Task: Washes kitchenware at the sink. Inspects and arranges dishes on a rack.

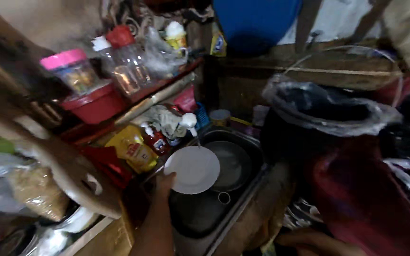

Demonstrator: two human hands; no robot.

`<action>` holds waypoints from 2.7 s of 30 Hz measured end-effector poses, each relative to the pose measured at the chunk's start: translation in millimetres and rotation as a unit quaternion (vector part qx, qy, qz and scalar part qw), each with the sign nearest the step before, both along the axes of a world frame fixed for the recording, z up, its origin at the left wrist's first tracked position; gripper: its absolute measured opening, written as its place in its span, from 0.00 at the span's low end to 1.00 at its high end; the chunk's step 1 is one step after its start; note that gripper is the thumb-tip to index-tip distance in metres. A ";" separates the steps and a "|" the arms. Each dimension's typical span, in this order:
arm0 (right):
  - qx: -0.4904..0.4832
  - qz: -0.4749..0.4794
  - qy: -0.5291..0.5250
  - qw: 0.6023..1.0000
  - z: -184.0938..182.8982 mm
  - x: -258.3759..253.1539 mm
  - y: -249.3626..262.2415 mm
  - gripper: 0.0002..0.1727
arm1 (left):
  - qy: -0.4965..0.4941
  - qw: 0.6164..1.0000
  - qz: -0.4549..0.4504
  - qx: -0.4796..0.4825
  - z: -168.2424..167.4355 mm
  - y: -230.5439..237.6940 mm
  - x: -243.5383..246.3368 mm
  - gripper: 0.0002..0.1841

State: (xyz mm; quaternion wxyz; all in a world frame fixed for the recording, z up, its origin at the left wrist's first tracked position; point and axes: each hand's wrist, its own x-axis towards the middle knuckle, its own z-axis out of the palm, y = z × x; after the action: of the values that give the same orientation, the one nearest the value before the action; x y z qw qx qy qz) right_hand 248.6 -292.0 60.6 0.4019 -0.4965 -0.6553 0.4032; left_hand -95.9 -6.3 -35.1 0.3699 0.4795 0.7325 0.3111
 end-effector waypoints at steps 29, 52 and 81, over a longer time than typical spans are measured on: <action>-0.262 -0.359 0.380 0.811 -89.4 -59.9 247.4 0.30 | 0.286 0.882 -0.360 0.102 -12.0 42.9 168.6 0.42; -0.131 -0.405 0.196 0.883 -75.0 -40.0 259.3 0.24 | 0.180 0.918 -0.339 0.101 -24.6 29.8 189.8 0.32; -0.113 0.020 -0.452 0.885 -91.3 -87.0 331.3 0.43 | -0.287 0.949 0.108 -0.070 10.5 -10.1 111.0 0.26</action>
State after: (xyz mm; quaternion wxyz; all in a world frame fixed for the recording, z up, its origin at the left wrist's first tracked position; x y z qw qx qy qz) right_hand 161.5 39.3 -30.7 -0.0050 -0.6533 -0.7261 0.2142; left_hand 15.1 -16.4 -24.6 0.5615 0.2611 0.6623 0.4219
